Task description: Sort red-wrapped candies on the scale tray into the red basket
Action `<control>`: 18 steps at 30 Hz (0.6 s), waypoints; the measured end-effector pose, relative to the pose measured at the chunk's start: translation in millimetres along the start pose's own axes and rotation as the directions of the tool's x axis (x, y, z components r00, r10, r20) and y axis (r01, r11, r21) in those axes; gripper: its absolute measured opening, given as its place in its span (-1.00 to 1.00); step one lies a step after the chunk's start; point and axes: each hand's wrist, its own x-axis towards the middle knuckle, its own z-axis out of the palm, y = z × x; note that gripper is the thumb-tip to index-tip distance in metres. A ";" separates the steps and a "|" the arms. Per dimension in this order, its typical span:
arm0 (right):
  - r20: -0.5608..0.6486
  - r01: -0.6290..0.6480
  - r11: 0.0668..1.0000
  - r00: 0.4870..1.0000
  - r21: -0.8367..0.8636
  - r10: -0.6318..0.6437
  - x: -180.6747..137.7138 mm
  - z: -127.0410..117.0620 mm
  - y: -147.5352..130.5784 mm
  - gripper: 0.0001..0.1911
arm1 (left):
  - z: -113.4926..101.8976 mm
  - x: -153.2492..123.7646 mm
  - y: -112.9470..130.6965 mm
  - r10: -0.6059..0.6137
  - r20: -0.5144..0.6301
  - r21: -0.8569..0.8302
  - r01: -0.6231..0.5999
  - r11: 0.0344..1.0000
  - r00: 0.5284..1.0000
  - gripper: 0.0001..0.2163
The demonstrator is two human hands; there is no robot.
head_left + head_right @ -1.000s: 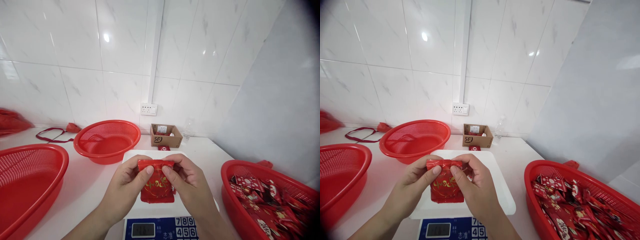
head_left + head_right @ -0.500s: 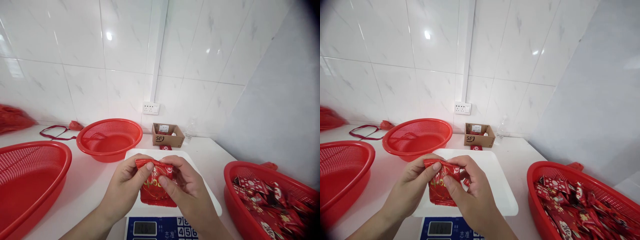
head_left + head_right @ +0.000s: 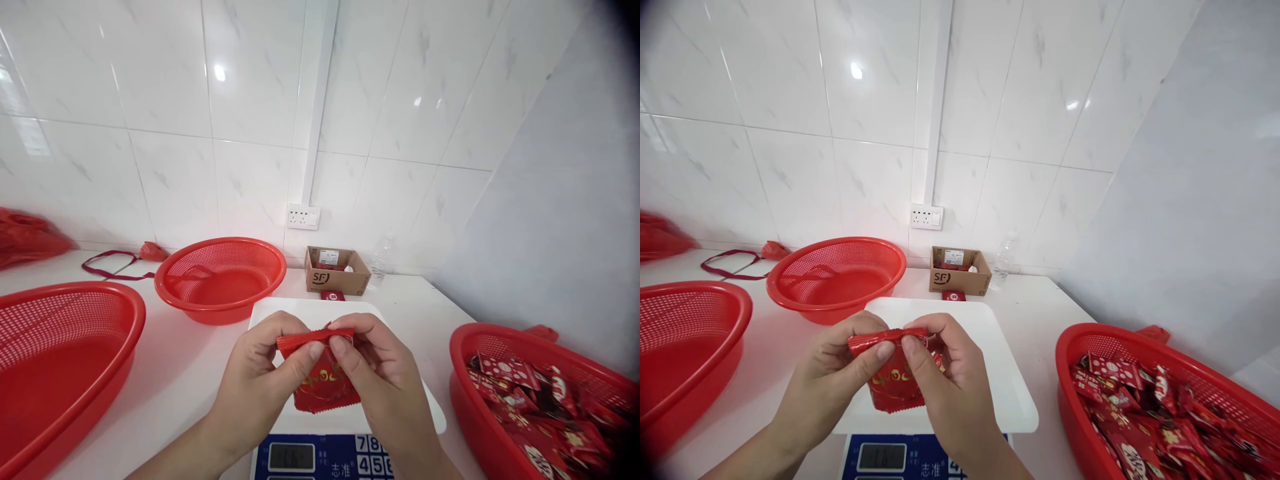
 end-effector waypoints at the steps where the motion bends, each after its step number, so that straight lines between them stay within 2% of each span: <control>1: -0.011 -0.025 1.000 1.000 0.011 0.025 -0.4 1.0 -0.6 -0.96 | 0.4 -0.8 -0.8 -0.002 -0.004 0.005 0.002 1.000 1.000 -0.81; 5: 0.025 -0.014 1.000 1.000 -0.001 0.014 -0.3 0.2 2.1 -0.98 | 1.5 -2.9 -4.6 -0.001 -0.033 -0.010 0.000 1.000 0.999 -0.81; 8: 0.088 0.123 0.990 0.989 -0.067 -0.117 1.1 -3.1 6.6 -0.91 | 2.1 -2.2 -6.0 -0.015 -0.035 -0.069 0.012 0.998 0.999 -0.81; 12: 0.145 0.342 0.931 0.935 -0.124 -0.324 1.8 -4.1 10.1 -0.78 | 2.7 -0.3 -6.5 -0.051 -0.015 -0.176 0.048 0.983 0.999 -0.81; 18: 0.219 0.471 0.862 0.875 -0.189 -0.431 -0.9 -4.5 11.4 -0.62 | 3.3 -1.8 -8.5 -0.112 -0.015 -0.273 0.104 0.956 0.994 -0.83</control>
